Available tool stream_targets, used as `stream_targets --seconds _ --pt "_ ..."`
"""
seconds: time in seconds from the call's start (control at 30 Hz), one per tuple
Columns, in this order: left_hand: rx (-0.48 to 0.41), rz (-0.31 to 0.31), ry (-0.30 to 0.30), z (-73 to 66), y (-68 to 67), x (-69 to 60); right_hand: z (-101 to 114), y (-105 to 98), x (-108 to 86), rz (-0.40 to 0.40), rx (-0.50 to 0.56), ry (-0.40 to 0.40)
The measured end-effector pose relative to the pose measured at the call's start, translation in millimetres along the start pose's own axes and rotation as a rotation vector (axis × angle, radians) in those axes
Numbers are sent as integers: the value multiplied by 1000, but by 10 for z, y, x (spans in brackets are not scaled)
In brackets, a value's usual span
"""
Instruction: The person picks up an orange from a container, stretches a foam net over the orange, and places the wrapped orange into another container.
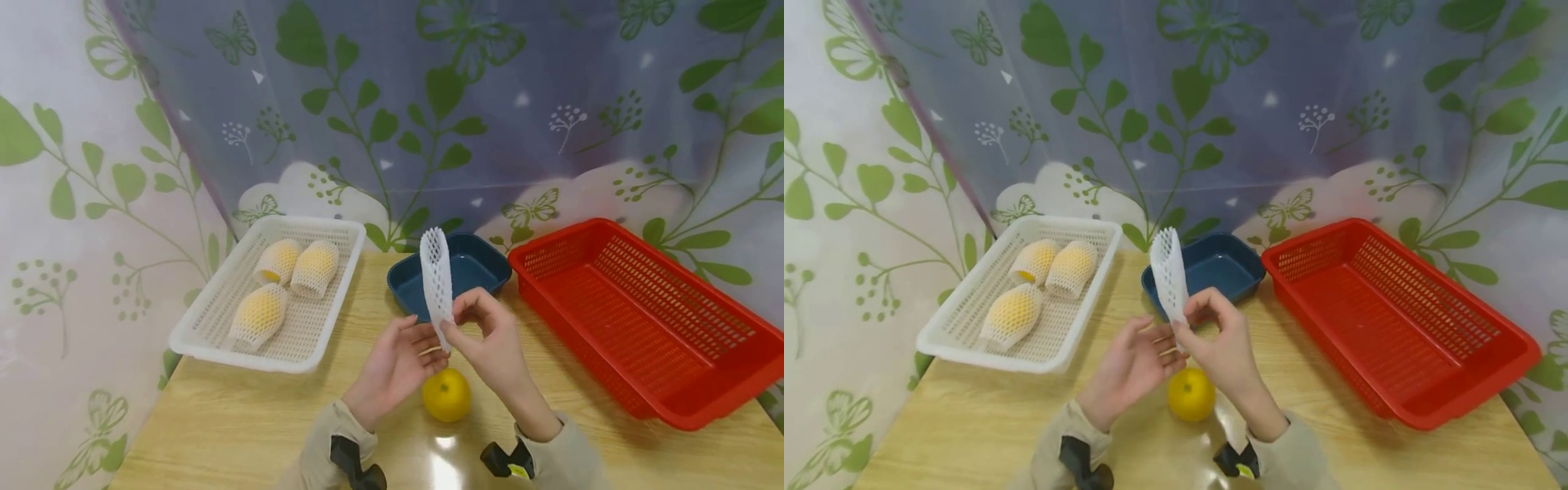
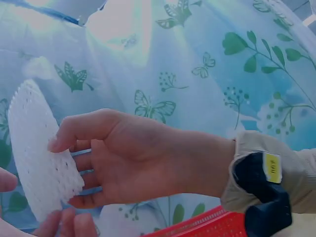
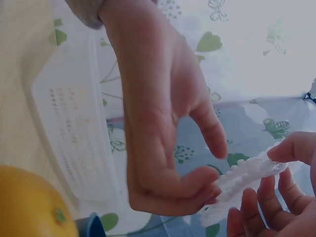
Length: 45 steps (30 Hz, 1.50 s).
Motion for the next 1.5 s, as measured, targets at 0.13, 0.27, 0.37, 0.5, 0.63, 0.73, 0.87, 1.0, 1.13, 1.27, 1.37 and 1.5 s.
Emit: stream_targets --seconds 0.13,0.27,0.37,0.5,0.63,0.73,0.87,1.0,1.13,1.27,1.37,1.5 --pt "-36 -46 49 -4 -35 -11 29 73 -163 28 -10 -13" --pt "-55 -30 89 -28 -25 -22 53 120 -265 63 -13 -30" --pt "-68 11 103 -44 4 -29 45 147 -314 102 2 -43" --pt "-63 30 102 -50 20 -49 31 165 -348 179 116 -71" --pt "-70 28 98 -57 27 -90 -24 148 -354 221 251 -10" --pt "-83 46 92 -61 42 -126 -143 129 -362 185 245 134" --pt "-63 95 72 -58 85 -165 -301 123 -388 164 203 318" --pt "-8 109 57 -55 104 -198 -388 164 -408 288 271 433" --pt "34 108 66 -48 89 -217 -428 197 -426 418 456 475" --pt "60 113 109 -49 69 -210 -460 180 -398 398 770 454" --pt "31 111 125 -34 42 -202 -480 166 -373 358 1102 457" --pt "-94 102 146 -19 -1 -218 -477 172 -383 393 1421 492"
Point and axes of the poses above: each hand's wrist, its own x-axis towards the middle knuckle, its own y-axis out of the palm, z = x × y, the point moved 7 cm from there along x, towards the middle knuckle, and after that the axes turned 9 degrees about -x, right-handed, at the moved point
